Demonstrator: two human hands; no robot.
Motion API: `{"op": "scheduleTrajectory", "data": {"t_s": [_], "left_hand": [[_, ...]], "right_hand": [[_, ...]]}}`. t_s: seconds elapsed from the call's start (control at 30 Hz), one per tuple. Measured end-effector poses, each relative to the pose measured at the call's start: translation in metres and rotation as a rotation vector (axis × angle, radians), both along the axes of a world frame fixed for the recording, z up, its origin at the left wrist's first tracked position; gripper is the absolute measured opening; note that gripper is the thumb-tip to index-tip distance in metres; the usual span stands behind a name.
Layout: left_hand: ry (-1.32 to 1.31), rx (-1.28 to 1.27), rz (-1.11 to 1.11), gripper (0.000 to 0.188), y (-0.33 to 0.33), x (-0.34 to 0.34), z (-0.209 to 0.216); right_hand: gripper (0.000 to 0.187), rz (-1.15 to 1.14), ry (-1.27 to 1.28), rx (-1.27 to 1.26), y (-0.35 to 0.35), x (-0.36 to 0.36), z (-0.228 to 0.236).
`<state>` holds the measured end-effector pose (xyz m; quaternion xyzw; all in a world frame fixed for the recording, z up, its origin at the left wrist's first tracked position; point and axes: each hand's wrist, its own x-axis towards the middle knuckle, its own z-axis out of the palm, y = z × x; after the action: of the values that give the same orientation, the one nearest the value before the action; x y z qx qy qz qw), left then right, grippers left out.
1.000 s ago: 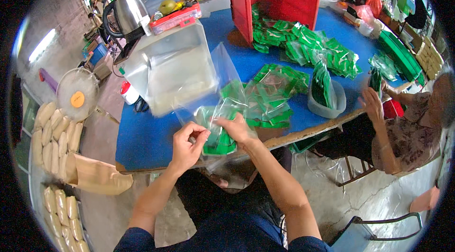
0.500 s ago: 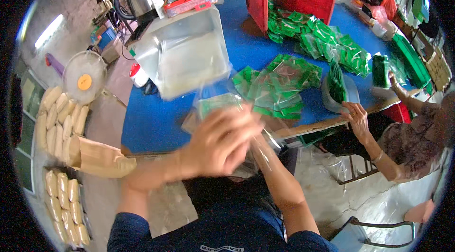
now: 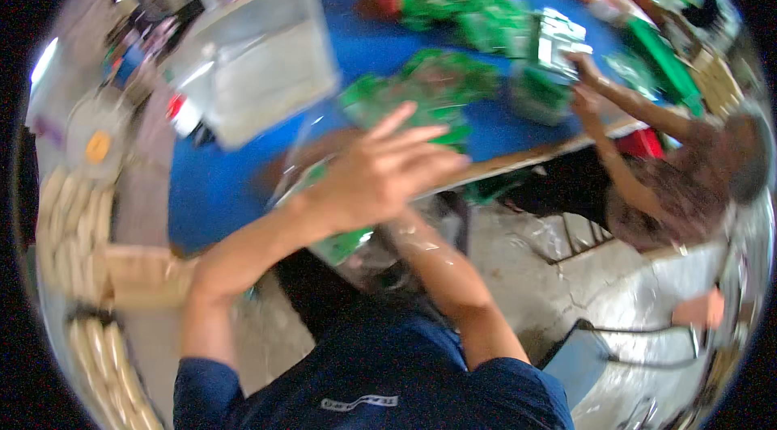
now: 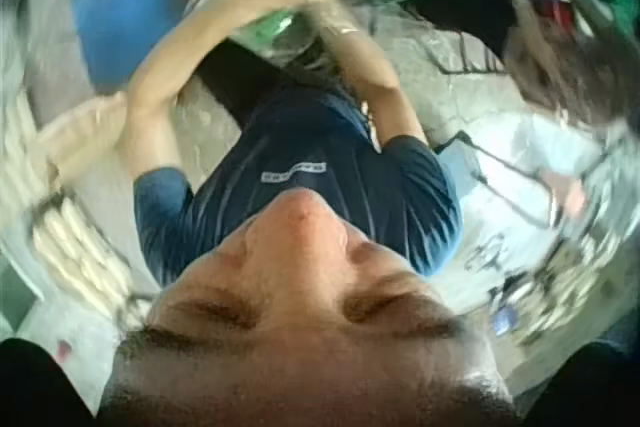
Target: The recorder is counting and stacking small green plastic pouches and then placing them into larger plastic bags.
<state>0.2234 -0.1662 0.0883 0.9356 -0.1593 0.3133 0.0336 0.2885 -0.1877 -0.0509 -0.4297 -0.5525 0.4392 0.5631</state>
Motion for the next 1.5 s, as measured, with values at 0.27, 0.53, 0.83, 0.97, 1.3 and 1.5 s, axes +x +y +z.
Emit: {"op": "scheduleTrajectory", "data": {"t_s": [0.27,0.53,0.83,0.97,1.3,1.5], "left_hand": [[-0.664,-1.566,0.704,0.058,0.06,-0.17,-0.138],[-0.394,-2.558,0.134,0.058,0.029,-0.146,-0.139],[-0.577,-2.524,0.295,0.053,0.046,-0.145,-0.134],[-0.506,-2.504,0.294,0.039,0.05,-0.149,-0.138],[-0.224,-2.437,0.512,0.03,0.078,-0.194,-0.124],[-0.155,-2.315,0.709,0.04,0.123,-0.206,-0.143]], "right_hand": [[0.054,0.103,0.322,-0.555,-0.003,0.029,0.014],[0.082,0.088,0.409,-0.788,0.021,-0.01,0.006],[0.067,0.082,1.386,-0.206,-0.016,-0.038,0.03],[0.072,0.128,1.451,-0.318,-0.011,-0.045,0.029],[0.048,-0.006,0.839,-0.673,0.005,-0.035,0.023],[0.057,0.028,1.057,-0.537,0.003,-0.052,-0.011]]}}
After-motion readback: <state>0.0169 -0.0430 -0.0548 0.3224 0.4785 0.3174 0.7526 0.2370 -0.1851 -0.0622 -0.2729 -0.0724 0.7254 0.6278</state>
